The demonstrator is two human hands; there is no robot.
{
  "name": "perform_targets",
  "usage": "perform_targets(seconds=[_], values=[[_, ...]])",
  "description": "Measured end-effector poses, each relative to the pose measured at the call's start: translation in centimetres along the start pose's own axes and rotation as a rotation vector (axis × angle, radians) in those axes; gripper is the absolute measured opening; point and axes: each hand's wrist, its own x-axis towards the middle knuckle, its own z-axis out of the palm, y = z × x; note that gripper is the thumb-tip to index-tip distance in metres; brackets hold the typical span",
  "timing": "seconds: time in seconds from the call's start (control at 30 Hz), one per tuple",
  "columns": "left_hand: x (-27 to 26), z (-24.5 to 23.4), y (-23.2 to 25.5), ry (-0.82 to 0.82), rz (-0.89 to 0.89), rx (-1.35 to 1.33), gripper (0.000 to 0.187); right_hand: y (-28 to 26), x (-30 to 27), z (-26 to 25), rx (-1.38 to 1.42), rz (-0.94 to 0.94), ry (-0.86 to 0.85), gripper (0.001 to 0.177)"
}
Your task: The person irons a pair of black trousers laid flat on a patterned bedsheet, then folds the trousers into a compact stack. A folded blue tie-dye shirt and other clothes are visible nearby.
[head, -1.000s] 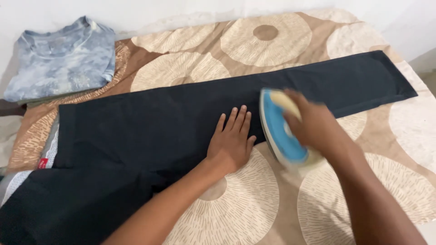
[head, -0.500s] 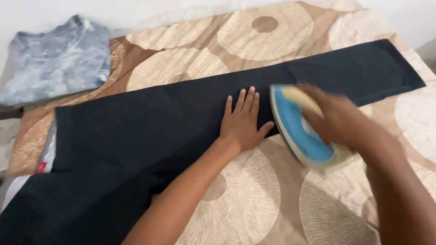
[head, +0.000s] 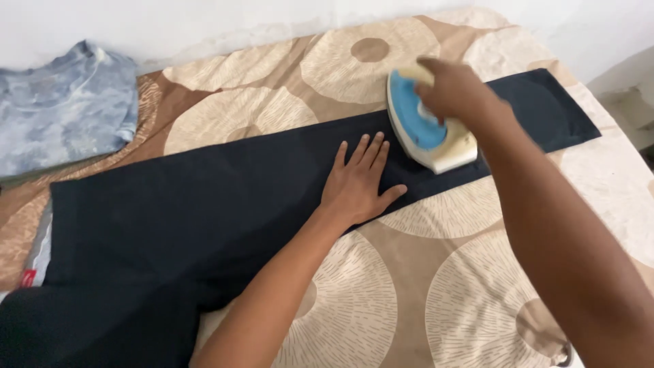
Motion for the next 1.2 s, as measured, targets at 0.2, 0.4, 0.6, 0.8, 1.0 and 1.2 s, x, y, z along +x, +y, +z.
perform_targets(seconds=[0.2, 0.4, 0.6, 0.8, 1.0, 1.2], values=[[0.7, -0.2, -0.1, -0.020, 0.019, 0.013, 0.099, -0.2, -3.4, -2.6, -0.035, 0.111, -0.151, 0.066], [4.9, 0.3, 1.0, -0.168, 0.026, 0.070, 0.121, 6.8, -16.7, -2.4, -0.161, 0.394, -0.303, 0.074], [7.1, 1.7, 2.2, -0.084, 0.084, 0.056, 0.127, 7.8, -17.3, -2.7, -0.277, 0.471, -0.255, 0.072], [7.0, 0.3, 2.2, -0.165, 0.041, 0.036, 0.129, 5.5, -1.6, -2.0, 0.004, 0.124, 0.005, 0.060], [7.2, -0.5, 2.6, -0.253, 0.004, 0.049, 0.132, 5.6, 3.8, -2.2, -0.020, 0.057, 0.058, 0.063], [7.9, 0.0, 2.7, -0.273, 0.016, 0.017, 0.135, 9.0, -10.9, -4.2, -0.040, 0.243, -0.186, 0.066]])
